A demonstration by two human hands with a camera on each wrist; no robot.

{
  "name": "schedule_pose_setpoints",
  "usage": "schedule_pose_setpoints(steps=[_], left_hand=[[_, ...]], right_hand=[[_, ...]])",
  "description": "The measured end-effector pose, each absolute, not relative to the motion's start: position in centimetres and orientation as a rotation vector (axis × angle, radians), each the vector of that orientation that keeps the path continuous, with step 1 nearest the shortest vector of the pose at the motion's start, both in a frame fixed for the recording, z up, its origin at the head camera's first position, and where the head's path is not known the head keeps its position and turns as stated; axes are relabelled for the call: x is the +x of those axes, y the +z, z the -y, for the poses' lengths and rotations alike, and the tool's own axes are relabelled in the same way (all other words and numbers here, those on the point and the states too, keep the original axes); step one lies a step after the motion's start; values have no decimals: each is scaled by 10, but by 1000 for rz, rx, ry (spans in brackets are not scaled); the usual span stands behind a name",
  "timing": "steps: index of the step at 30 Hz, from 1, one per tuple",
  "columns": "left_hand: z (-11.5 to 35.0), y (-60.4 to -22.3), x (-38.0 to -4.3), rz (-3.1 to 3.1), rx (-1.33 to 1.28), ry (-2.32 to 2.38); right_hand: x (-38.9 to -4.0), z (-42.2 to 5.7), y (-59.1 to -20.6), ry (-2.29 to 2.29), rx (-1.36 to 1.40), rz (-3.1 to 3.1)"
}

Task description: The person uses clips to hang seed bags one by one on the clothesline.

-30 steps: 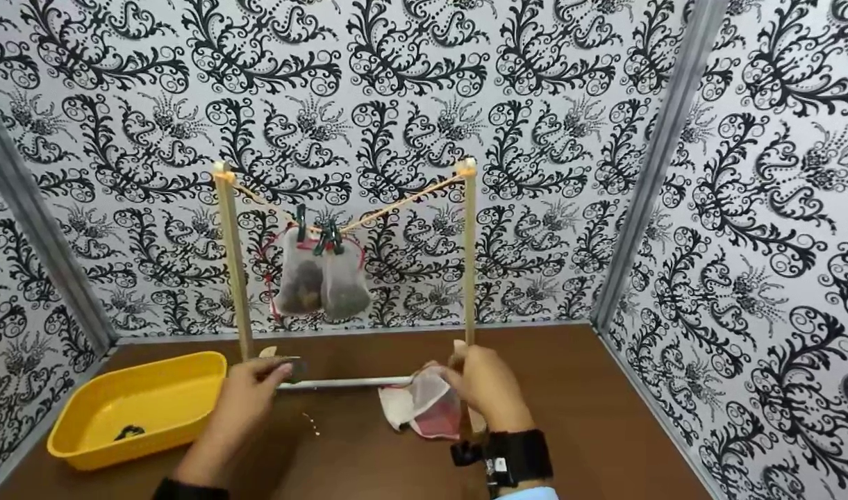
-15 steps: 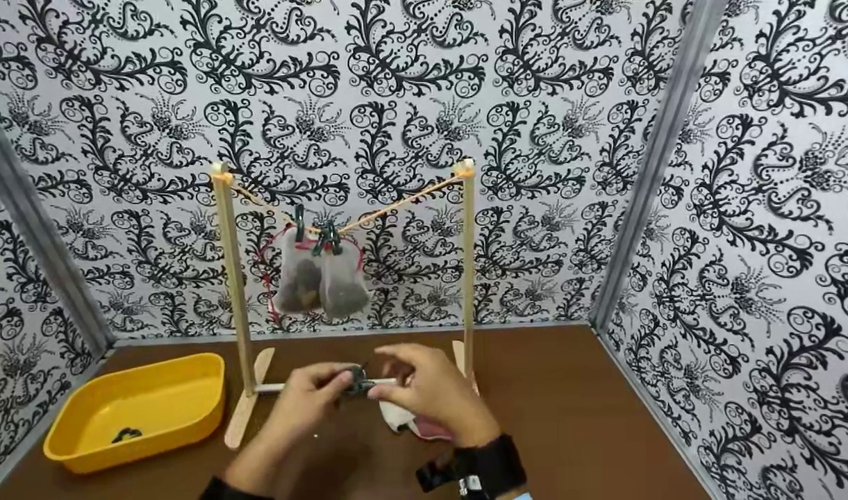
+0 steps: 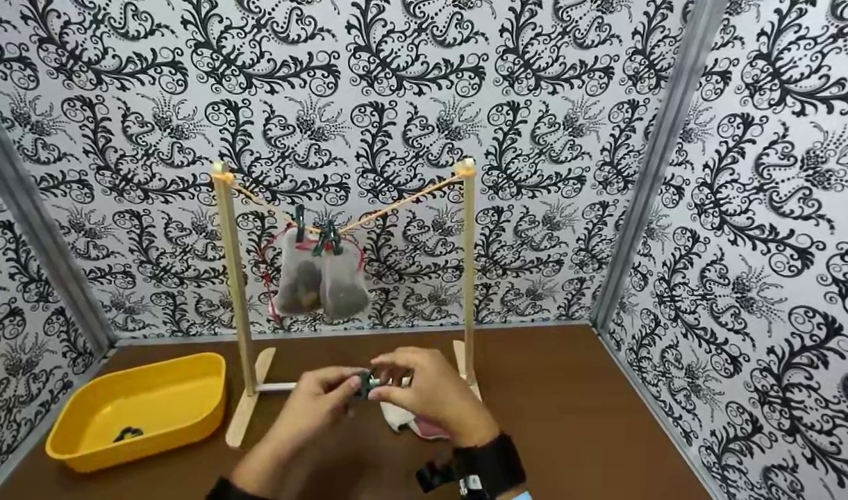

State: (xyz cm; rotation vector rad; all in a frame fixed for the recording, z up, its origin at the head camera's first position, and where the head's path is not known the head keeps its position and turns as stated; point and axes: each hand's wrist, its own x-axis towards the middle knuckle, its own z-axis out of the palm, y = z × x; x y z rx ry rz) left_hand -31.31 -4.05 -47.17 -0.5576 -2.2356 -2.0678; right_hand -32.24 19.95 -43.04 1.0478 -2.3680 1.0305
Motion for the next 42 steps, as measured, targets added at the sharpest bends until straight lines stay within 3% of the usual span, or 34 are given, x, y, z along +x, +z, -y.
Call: schedule_pose_setpoints(steps=[8, 24, 37, 42], left_hand=[[24, -484, -322, 2202, -415, -2015], [-43, -526, -335, 2770, -654, -502], [-37, -534, -338, 2785, -394, -257], [-25, -530, -339, 2638, -277, -421]], right_hand=[[-321, -210, -428, 1146, 989, 2301], [-320, -216, -423, 1326, 797, 2122], [-321, -221, -420, 1451, 749, 2137], [-321, -224, -420, 1454, 726, 2151]])
